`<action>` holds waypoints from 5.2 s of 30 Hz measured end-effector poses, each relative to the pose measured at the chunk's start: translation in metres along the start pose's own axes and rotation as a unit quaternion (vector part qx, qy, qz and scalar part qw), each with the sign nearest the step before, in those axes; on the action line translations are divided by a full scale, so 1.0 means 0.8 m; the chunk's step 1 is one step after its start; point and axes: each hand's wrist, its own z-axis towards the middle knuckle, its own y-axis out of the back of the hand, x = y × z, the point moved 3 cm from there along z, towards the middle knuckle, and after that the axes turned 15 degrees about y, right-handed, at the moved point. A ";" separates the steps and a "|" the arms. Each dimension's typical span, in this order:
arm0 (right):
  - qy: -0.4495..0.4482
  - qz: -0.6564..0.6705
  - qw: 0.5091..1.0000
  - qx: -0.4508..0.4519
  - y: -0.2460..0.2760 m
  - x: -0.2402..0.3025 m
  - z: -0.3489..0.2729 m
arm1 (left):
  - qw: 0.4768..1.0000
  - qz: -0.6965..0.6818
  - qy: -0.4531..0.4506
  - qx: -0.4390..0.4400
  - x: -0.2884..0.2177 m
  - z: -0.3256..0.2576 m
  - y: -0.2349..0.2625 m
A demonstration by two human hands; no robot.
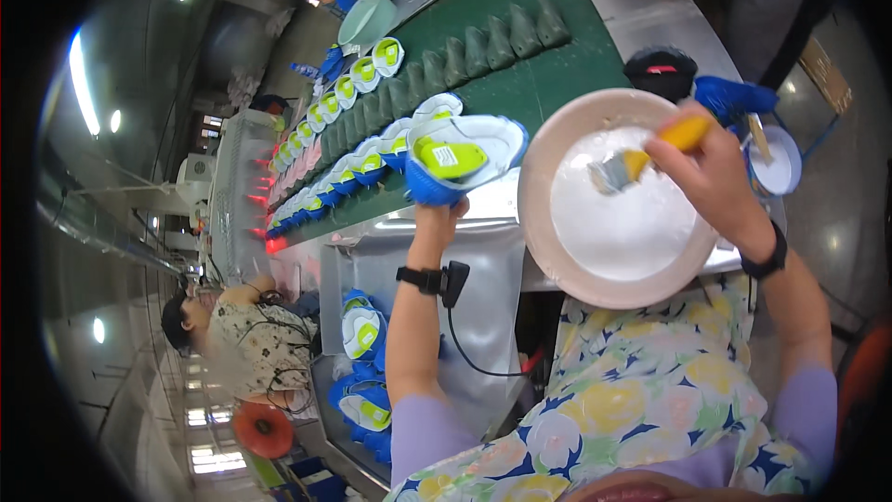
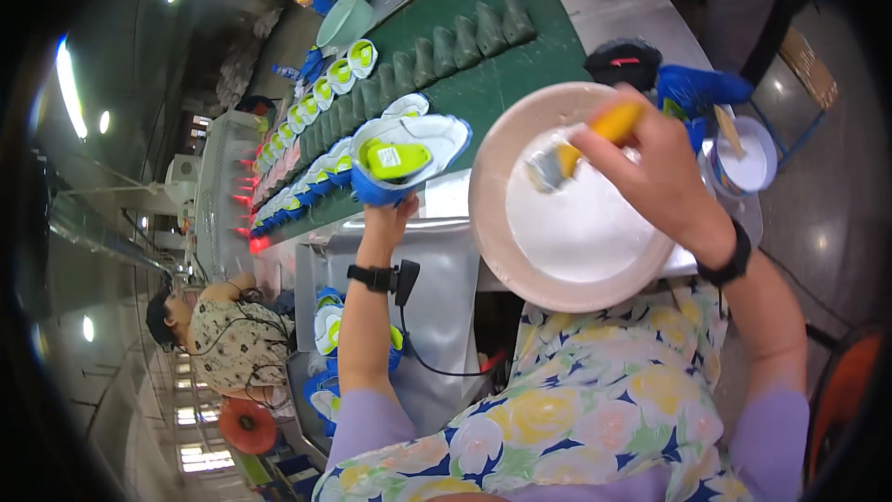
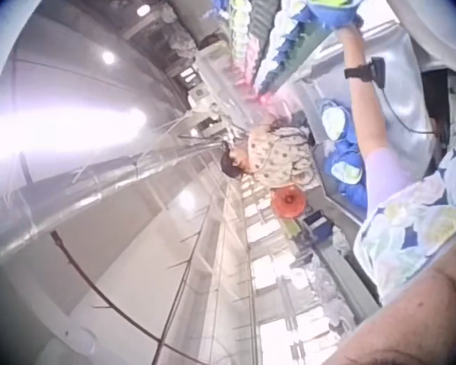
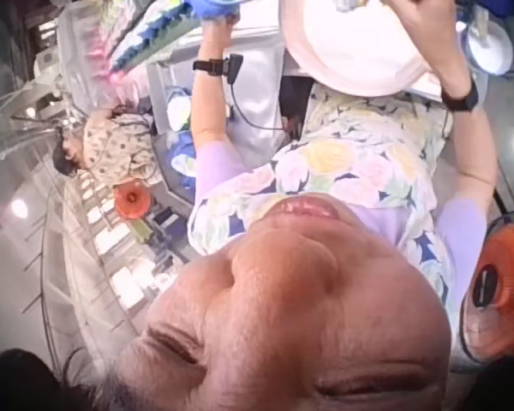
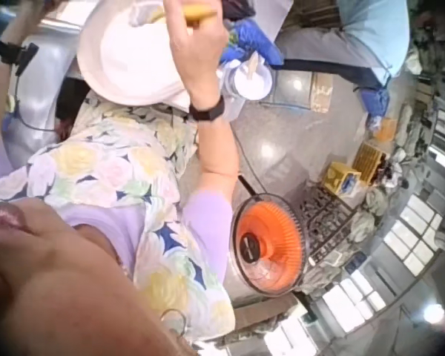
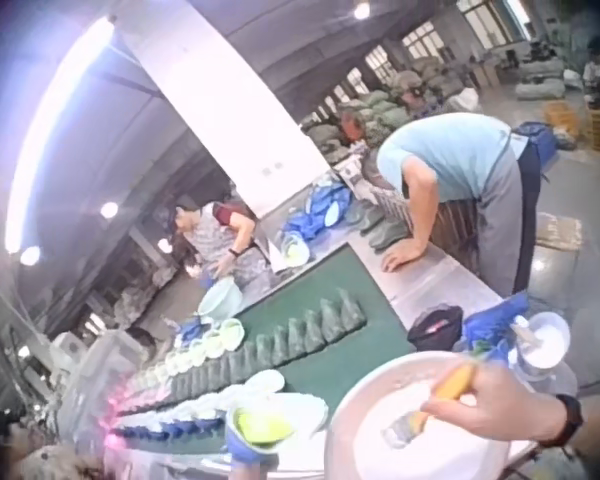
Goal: The person repeatedly picks up blue and neon-green shoes from a metal tray, dips a brush into a bowl of white paint, and applies the paint to the shoe's interior. After painting, the person places the shoe onto a conveyor belt.
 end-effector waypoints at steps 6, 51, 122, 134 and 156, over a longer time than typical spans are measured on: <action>-0.159 0.039 0.986 0.021 0.004 -0.037 -0.076 | 0.965 -0.221 0.127 0.059 0.008 0.153 -0.056; -0.109 -0.035 0.980 0.163 -0.034 -0.020 -0.067 | 0.991 -0.024 0.062 -0.116 0.122 -0.230 0.044; 0.032 -0.011 0.970 0.241 -0.017 0.016 -0.037 | 0.927 -0.263 0.201 0.178 -0.089 -0.169 -0.149; 0.206 -0.002 0.950 0.235 -0.023 0.026 -0.043 | 0.950 -0.254 0.118 0.138 -0.095 -0.168 -0.131; -0.036 -0.035 0.997 0.055 -0.014 -0.025 -0.081 | 0.961 0.028 -0.194 -0.196 0.009 0.119 -0.031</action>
